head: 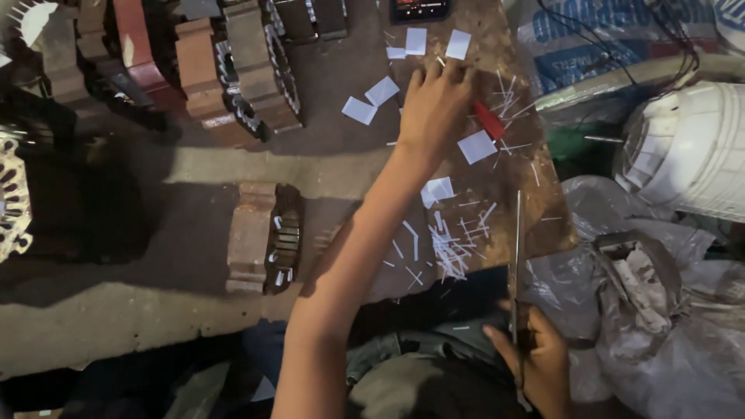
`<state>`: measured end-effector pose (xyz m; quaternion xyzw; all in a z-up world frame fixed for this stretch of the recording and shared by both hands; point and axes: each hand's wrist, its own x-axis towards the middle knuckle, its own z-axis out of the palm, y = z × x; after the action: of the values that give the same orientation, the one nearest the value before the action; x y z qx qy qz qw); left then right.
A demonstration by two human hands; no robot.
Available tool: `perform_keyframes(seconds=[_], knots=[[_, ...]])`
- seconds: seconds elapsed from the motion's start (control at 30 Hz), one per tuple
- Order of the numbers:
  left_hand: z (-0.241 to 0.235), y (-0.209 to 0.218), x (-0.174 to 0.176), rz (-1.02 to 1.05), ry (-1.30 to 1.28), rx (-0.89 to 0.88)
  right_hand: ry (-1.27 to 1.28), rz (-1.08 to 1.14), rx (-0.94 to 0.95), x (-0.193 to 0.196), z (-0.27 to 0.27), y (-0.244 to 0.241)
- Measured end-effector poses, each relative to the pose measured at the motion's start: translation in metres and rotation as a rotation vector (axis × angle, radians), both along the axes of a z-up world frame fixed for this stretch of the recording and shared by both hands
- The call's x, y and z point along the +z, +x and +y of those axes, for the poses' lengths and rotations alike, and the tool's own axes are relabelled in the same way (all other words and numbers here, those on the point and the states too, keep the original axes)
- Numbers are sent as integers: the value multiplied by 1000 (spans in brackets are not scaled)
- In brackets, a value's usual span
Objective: Inserting insulation paper into the stator slots of an electric motor core.
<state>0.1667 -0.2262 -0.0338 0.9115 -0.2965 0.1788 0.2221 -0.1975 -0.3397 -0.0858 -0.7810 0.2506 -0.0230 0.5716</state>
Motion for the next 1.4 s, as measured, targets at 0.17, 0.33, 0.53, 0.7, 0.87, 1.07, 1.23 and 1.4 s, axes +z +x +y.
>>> perform_keyframes(seconds=[0.17, 0.33, 0.53, 0.7, 0.87, 1.07, 1.23, 1.4], knots=[[11, -7, 5, -155, -60, 77, 17, 171, -16, 13, 1, 5], [49, -100, 73, 246, -930, 123, 469, -111, 30, -23, 1, -16], [84, -179, 60, 862, -1559, 55, 622, -285, 289, -31, 13, -19], [96, -203, 54, 934, -1687, 52, 665, -186, 318, -11, 38, -8], [104, -213, 56, 987, -1622, 96, 713, -244, 390, -3, 47, -8], [103, -220, 52, 918, -1692, 119, 622, -286, 447, -2, 54, -6], [102, -224, 50, 884, -1697, 105, 505, -288, 452, -7, 56, -8], [101, -224, 49, 898, -1709, 84, 534, -249, 414, 11, 66, 5]])
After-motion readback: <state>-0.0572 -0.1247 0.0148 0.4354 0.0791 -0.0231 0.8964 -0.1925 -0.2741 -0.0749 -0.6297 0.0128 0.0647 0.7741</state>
